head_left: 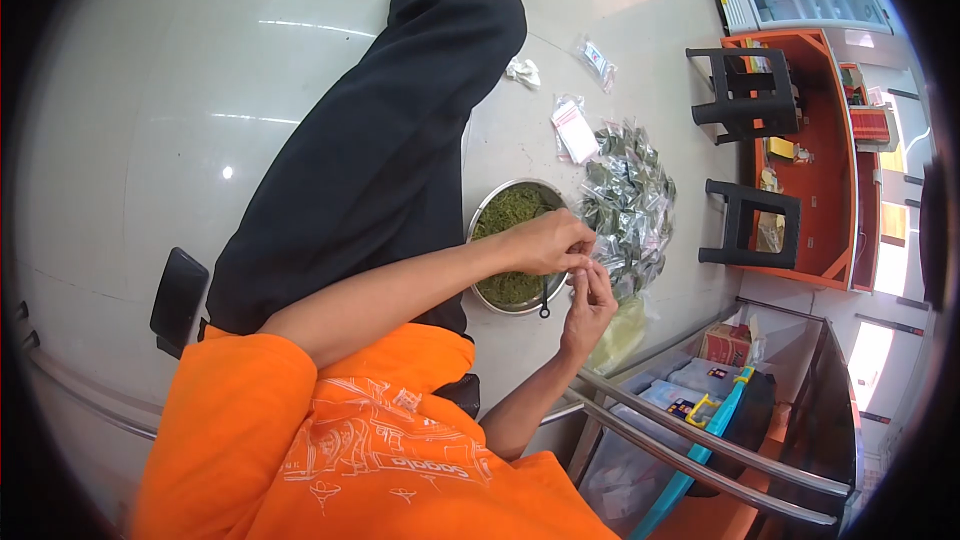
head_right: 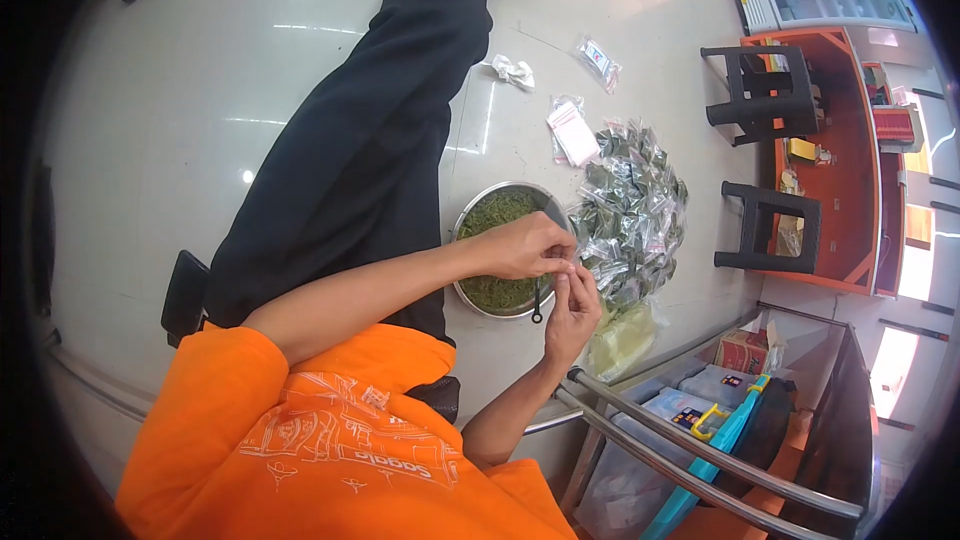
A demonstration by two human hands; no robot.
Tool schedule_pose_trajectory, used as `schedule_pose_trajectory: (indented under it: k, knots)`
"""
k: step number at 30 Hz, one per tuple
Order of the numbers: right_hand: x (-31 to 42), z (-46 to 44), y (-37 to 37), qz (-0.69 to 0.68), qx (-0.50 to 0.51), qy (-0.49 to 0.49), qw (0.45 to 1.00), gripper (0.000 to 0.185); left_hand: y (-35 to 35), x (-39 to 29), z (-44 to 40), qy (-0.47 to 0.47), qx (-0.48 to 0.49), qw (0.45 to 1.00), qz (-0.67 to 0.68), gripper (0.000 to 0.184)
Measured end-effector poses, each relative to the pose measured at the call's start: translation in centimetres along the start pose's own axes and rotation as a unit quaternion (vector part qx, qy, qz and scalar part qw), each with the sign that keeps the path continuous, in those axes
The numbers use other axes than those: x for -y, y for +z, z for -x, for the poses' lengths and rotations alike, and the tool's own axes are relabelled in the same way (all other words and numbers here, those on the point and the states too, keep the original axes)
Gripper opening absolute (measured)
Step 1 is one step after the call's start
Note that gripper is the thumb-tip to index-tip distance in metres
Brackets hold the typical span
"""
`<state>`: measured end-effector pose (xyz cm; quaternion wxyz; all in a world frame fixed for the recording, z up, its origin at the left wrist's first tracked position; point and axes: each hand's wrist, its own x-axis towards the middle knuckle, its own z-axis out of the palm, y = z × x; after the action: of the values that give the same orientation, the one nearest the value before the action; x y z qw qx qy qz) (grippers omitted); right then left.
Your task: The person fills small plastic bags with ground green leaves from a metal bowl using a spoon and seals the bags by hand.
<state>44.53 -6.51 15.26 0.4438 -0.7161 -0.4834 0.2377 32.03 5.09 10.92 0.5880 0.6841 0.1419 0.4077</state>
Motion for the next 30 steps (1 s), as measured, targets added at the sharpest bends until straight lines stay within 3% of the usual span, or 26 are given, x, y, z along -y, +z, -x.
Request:
schedule_pose_trajectory:
  k: [7,9,12,14,15,20,30]
  knots:
    - [-1.3,-0.2,-0.4,-0.059,-0.003,0.019,0.998,0.015,0.1,0.3,0.0,0.029,0.028,0.999,-0.022,0.018]
    - [-1.3,-0.2,0.1,-0.055,-0.011,0.018,0.998,0.014,0.5,0.6,0.1,0.013,0.013,0.996,-0.088,0.02]
    - [-1.4,-0.2,0.8,-0.016,-0.058,-0.019,0.998,0.011,0.2,-0.2,0.0,-0.052,0.028,0.991,-0.12,0.024]
    - [-0.6,-0.2,1.2,0.131,-0.074,-0.12,0.981,0.008,0.3,0.0,-0.1,-0.056,0.05,0.988,-0.134,0.026]
    - [-0.4,-0.2,1.3,0.132,-0.074,-0.119,0.981,0.008,0.3,0.1,0.0,-0.06,0.072,0.984,-0.149,0.028]
    - [1.0,-0.4,2.0,0.283,-0.132,-0.184,0.932,0.005,1.4,-0.2,-0.1,-0.06,0.025,0.988,-0.138,0.028]
    - [0.0,-0.2,3.9,0.307,-0.197,-0.171,0.915,0.011,1.2,0.0,-0.1,-0.081,-0.036,0.99,-0.113,0.024]
